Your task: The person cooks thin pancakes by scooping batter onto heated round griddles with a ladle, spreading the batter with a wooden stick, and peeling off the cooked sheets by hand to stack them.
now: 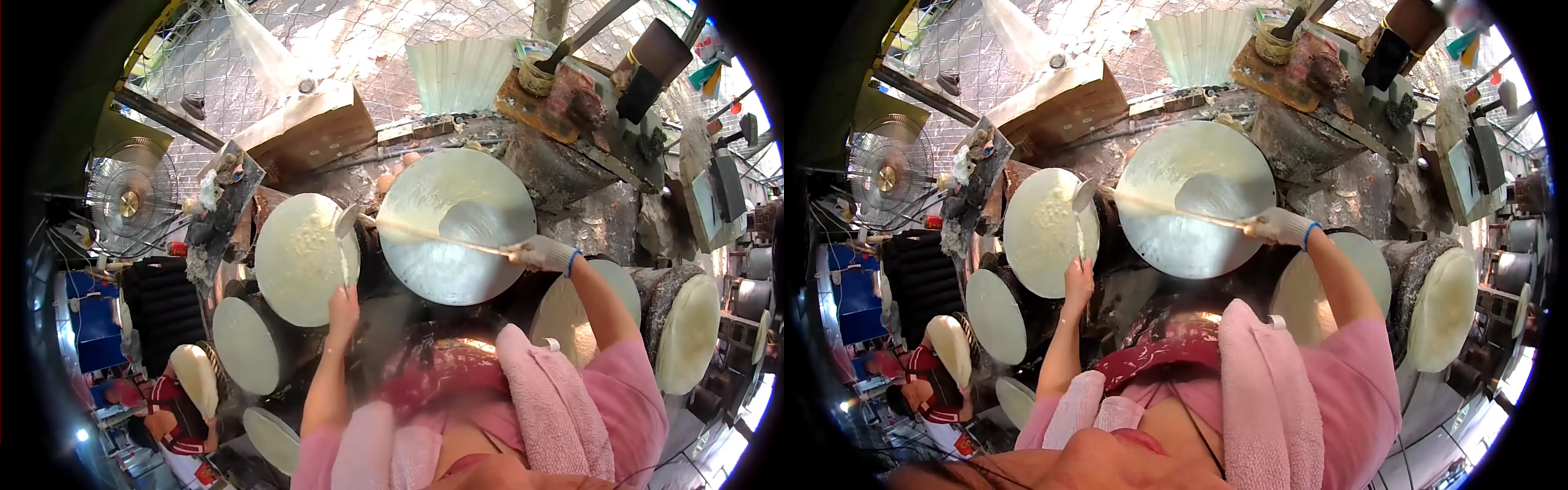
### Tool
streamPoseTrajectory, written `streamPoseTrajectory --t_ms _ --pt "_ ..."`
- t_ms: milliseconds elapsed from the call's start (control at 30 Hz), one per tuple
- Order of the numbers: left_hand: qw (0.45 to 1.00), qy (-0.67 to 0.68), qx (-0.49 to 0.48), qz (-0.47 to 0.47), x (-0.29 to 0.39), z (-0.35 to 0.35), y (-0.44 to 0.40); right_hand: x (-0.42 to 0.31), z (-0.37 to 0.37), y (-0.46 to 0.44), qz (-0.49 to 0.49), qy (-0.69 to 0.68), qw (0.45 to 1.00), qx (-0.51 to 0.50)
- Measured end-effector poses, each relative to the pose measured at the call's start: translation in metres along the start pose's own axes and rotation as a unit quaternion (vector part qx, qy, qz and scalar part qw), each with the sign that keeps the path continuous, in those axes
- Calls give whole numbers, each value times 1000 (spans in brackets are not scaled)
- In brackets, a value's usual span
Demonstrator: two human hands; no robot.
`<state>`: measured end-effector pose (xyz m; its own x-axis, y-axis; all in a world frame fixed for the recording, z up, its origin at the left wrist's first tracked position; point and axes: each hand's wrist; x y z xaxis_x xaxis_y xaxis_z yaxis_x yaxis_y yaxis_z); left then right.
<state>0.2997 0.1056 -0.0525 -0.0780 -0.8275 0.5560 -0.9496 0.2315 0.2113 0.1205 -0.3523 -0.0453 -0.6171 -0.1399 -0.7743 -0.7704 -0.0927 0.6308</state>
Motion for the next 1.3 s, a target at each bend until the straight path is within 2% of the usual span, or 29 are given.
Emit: streamPoseTrajectory --t_ms 33,67,167,200,300,333,433,467,500,567,633,667,700,767,833,867,900,933,967,1000,1067,1100,1167,1233,1300 --pt "1000 -18 -6 6 6 3 -8 -3 -2 13 28 -15 999 -8" --pt "999 -38 -12 11 11 7 -13 0 -5 21 11 -9 1000 20" --pt "990 -136 -36 28 21 16 -25 23 -19 1 -107 13 977 181" --pt "985 -163 -46 37 25 17 -27 1 -14 1 -97 12 974 202" --pt "969 -229 -72 62 25 12 -15 12 -5 -37 -93 45 993 59" --pt "963 -248 -82 72 24 7 -9 12 4 -36 -90 -20 996 21" --pt "955 -263 -104 89 10 -9 28 9 18 -4 -25 -37 999 -28" --pt "948 -276 -141 66 10 -15 43 20 22 7 22 -4 999 -32" --pt "940 -288 -178 44 17 -21 60 38 32 17 0 -35 999 -24" --pt "942 -260 -206 42 10 -17 89 50 54 44 65 -217 974 17" --pt "938 -233 -251 56 0 -5 108 27 87 96 -33 -89 992 81" --pt "937 -217 -271 46 -14 10 109 49 112 102 -52 -278 956 76" --pt "939 -169 -294 58 -17 13 105 43 153 105 24 -387 906 168" --pt "938 -92 -300 149 -13 -1 86 68 207 69 -27 -466 875 129" --pt "950 -7 -278 142 -7 -26 70 50 252 22 -116 -500 851 112" --pt "959 32 -222 176 -13 -37 63 1 269 12 -74 -492 855 144" --pt "965 73 -194 163 -12 -55 59 -49 282 0 -34 -481 858 176" --pt "967 93 -176 158 -20 -69 53 -64 300 -35 -25 -455 866 208" --pt "969 114 -158 151 -28 -80 46 -62 318 -74 -15 -426 872 239" --pt "970 131 -141 147 -36 -91 40 -37 338 -125 -37 -322 898 296" --pt "970 160 -105 150 -58 -103 29 -32 358 -155 5 -181 910 373" --pt "969 160 -105 157 -67 -110 27 -47 360 -147 65 -147 904 396" --pt "967 164 -102 167 -85 -120 31 -16 367 -137 87 20 843 531" --pt "969 168 -141 110 -95 -128 41 2 359 -112 121 22 823 554" --pt "971 155 -173 54 -101 -132 51 3 347 -84 109 -150 819 543"
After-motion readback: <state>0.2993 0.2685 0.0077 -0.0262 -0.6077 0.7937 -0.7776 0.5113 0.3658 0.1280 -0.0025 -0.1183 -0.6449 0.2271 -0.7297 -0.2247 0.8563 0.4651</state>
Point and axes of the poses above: each hand's wrist, its own y-axis away from the middle knuckle, its own z-axis out of the palm, x = y × z, and after that the axes turned 8 degrees about -z, right-handed
